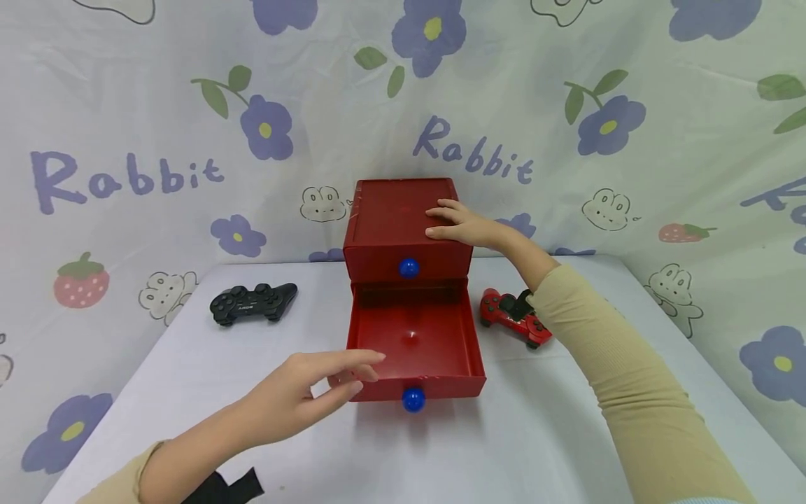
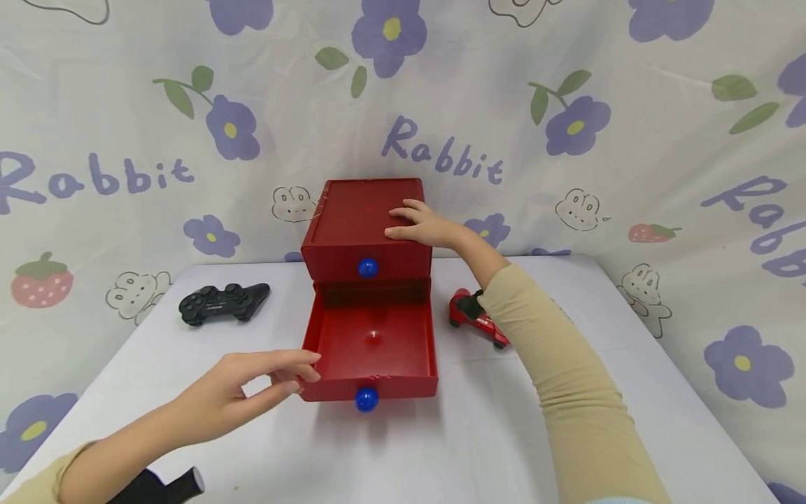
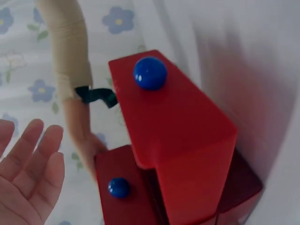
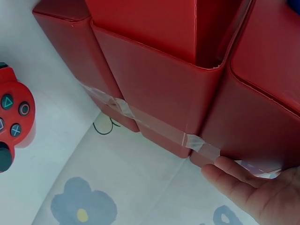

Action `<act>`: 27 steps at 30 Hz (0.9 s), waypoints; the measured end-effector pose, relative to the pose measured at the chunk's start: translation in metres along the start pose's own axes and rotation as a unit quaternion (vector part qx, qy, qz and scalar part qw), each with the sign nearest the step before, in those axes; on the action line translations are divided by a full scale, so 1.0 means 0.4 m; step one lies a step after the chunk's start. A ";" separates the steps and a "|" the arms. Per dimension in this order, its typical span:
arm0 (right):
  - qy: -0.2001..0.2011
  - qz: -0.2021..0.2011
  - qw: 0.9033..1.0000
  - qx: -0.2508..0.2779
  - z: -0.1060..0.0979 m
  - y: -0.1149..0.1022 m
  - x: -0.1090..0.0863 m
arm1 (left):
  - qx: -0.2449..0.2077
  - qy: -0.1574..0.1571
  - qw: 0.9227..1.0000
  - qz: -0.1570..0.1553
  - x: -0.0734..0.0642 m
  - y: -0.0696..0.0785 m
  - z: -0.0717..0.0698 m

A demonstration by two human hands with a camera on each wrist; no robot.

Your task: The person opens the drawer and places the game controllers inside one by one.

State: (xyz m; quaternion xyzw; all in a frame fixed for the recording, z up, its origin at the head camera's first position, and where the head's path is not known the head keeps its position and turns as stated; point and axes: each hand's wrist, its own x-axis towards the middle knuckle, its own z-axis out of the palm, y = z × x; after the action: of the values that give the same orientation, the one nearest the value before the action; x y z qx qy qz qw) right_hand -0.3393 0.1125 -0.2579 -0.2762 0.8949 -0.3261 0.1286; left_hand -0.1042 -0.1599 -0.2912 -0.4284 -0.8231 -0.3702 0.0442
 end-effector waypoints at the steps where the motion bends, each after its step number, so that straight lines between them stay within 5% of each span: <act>1: 0.000 0.000 1.000 -0.001 0.000 0.000 0.000 | 0.004 0.016 1.000 0.013 0.000 -0.001 -0.006; 7: 0.003 0.000 1.000 -0.005 -0.001 0.000 -0.001 | 0.055 0.082 0.993 0.072 0.000 -0.008 -0.043; 13: 0.005 0.000 1.000 0.001 0.000 0.001 -0.002 | 0.146 0.126 0.974 0.116 0.009 -0.014 -0.082; 20: 0.004 -0.003 1.000 -0.002 0.000 -0.001 -0.004 | 0.204 0.175 0.958 0.105 0.024 -0.022 -0.149; 27: 0.002 -0.003 1.000 -0.002 -0.002 0.004 0.001 | 0.231 0.184 0.952 0.077 0.043 -0.025 -0.206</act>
State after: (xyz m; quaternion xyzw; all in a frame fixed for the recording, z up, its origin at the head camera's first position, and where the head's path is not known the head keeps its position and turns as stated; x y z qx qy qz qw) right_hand -0.3407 0.1136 -0.2585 -0.2790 0.8948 -0.3252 0.1255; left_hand -0.1426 -0.2050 -0.2308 -0.3927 -0.8282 -0.2380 0.3214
